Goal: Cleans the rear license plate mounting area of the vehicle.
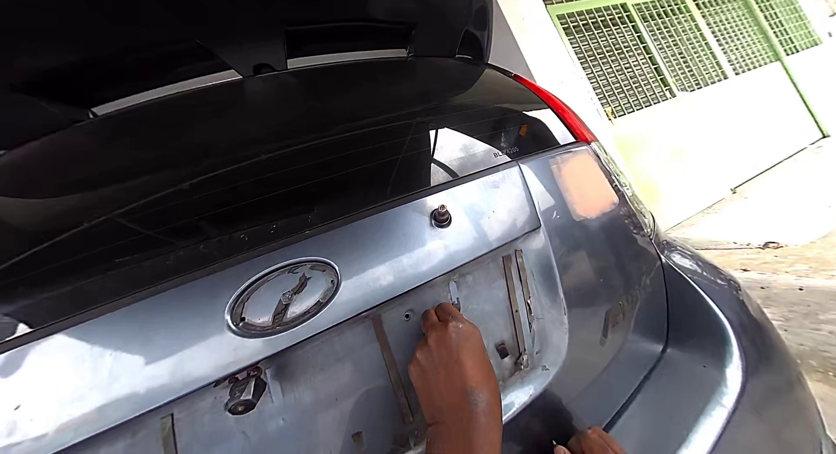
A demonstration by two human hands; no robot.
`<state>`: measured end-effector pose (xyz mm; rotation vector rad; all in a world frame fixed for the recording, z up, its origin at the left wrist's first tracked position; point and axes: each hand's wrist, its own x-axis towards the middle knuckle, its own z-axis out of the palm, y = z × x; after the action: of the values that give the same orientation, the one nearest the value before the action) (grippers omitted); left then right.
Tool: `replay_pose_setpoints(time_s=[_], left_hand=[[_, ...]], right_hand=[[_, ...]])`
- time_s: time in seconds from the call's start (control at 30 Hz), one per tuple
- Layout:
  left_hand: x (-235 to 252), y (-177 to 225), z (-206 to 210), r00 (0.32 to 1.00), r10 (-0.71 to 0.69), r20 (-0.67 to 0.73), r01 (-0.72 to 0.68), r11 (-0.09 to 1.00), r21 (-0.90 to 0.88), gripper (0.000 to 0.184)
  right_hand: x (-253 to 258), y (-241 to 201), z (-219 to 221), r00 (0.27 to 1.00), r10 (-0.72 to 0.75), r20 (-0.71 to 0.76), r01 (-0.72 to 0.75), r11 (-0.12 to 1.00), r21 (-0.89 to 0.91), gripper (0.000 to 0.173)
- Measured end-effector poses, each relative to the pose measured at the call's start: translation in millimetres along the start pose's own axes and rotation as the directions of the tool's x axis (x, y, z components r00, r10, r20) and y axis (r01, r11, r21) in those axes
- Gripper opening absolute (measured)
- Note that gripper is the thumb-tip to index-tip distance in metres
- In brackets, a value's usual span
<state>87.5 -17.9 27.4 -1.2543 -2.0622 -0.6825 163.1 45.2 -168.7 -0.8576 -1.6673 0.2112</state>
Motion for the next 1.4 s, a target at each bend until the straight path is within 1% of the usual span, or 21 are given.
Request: replay_pose_setpoints(time_s=[0.1, 0.2, 0.23, 0.27, 0.33, 0.4, 0.53, 0.6, 0.67, 0.73, 0.77, 0.8, 0.87, 0.93, 1.0, 1.03, 1.1, 1.13, 1.23, 1.33, 1.4], left_hand=[[3, 3, 3, 1.000, -0.009, 0.021, 0.009, 0.999, 0.045, 0.028], [5, 2, 2, 0.996, -0.011, 0.085, 0.004, 0.997, 0.079, 0.030], [4, -2, 3, 0.996, 0.005, 0.085, -0.009, 0.999, 0.047, 0.029], [4, -8, 7, 0.998, 0.029, 0.055, -0.029, 1.000, -0.006, 0.026], [6, -23, 20, 0.995, 0.085, -0.053, -0.092, 0.985, -0.143, 0.021], [8, -35, 30, 0.984, 0.119, -0.135, -0.152, 0.953, -0.262, 0.017], [12, -51, 41, 0.964, 0.162, -0.212, -0.241, 0.870, -0.430, 0.017], [16, -60, 52, 0.949, 0.181, -0.260, -0.292, 0.818, -0.496, 0.016], [18, -69, 64, 0.928, 0.201, -0.313, -0.353, 0.743, -0.568, 0.016], [22, -77, 77, 0.898, 0.231, -0.375, -0.430, 0.646, -0.631, 0.014], [24, -78, 81, 0.886, 0.239, -0.397, -0.455, 0.612, -0.647, 0.014], [24, -79, 83, 0.877, 0.246, -0.412, -0.473, 0.592, -0.653, 0.014], [23, -78, 84, 0.868, 0.259, -0.424, -0.491, 0.575, -0.655, 0.013], [23, -79, 85, 0.861, 0.269, -0.431, -0.504, 0.565, -0.653, 0.013], [22, -80, 86, 0.849, 0.281, -0.447, -0.523, 0.565, -0.639, 0.011], [21, -80, 87, 0.846, 0.284, -0.452, -0.528, 0.562, -0.637, 0.011], [21, -81, 88, 0.844, 0.283, -0.456, -0.531, 0.561, -0.635, 0.012], [21, -81, 88, 0.842, 0.282, -0.459, -0.533, 0.561, -0.633, 0.012], [20, -80, 89, 0.829, 0.283, -0.482, -0.548, 0.583, -0.600, 0.013], [20, -79, 92, 0.815, 0.283, -0.505, -0.565, 0.583, -0.584, 0.013], [20, -79, 91, 0.820, 0.278, -0.500, -0.561, 0.565, -0.605, 0.014]], right_hand=[[-3, 2, -2, 1.000, -0.008, -0.030, 0.008, 1.000, -0.003, 0.031], [-13, 23, 6, 0.995, -0.052, -0.082, 0.052, 0.999, 0.005, 0.033], [-14, 25, 7, 0.992, -0.070, -0.101, 0.071, 0.997, 0.006, 0.033], [-14, 26, 8, 0.991, -0.077, -0.111, 0.079, 0.997, 0.009, 0.033], [-14, 26, 9, 0.989, -0.081, -0.125, 0.083, 0.996, 0.013, 0.033], [-14, 27, 10, 0.987, -0.086, -0.133, 0.089, 0.996, 0.016, 0.032], [-14, 27, 9, 0.988, -0.079, -0.131, 0.082, 0.996, 0.019, 0.033], [-12, 25, 6, 0.991, -0.035, -0.128, 0.048, 0.994, 0.102, 0.035], [-4, 16, -3, 0.991, 0.060, -0.121, -0.022, 0.957, 0.290, 0.038], [17, -5, -15, 0.987, 0.135, -0.089, -0.076, 0.873, 0.481, 0.036], [32, -20, -21, 0.988, 0.144, -0.053, -0.092, 0.835, 0.542, 0.035], [49, -35, -25, 0.990, 0.143, -0.018, -0.108, 0.821, 0.560, 0.035], [87, -60, -24, 0.990, 0.136, 0.043, -0.139, 0.858, 0.495, 0.039], [121, -80, -21, 0.974, 0.155, 0.165, -0.214, 0.870, 0.445, 0.042], [142, -96, -18, 0.947, 0.214, 0.241, -0.300, 0.857, 0.419, 0.038], [148, -103, -16, 0.936, 0.243, 0.255, -0.334, 0.842, 0.424, 0.035], [152, -111, -11, 0.927, 0.282, 0.247, -0.371, 0.785, 0.496, 0.028], [150, -111, -8, 0.929, 0.290, 0.228, -0.369, 0.737, 0.566, 0.027], [141, -104, 1, 0.944, 0.272, 0.184, -0.308, 0.539, 0.784, 0.024], [134, -102, 3, 0.943, 0.266, 0.201, -0.289, 0.349, 0.892, 0.020], [131, -102, 5, 0.956, 0.224, 0.190, -0.244, 0.247, 0.938, 0.018]])
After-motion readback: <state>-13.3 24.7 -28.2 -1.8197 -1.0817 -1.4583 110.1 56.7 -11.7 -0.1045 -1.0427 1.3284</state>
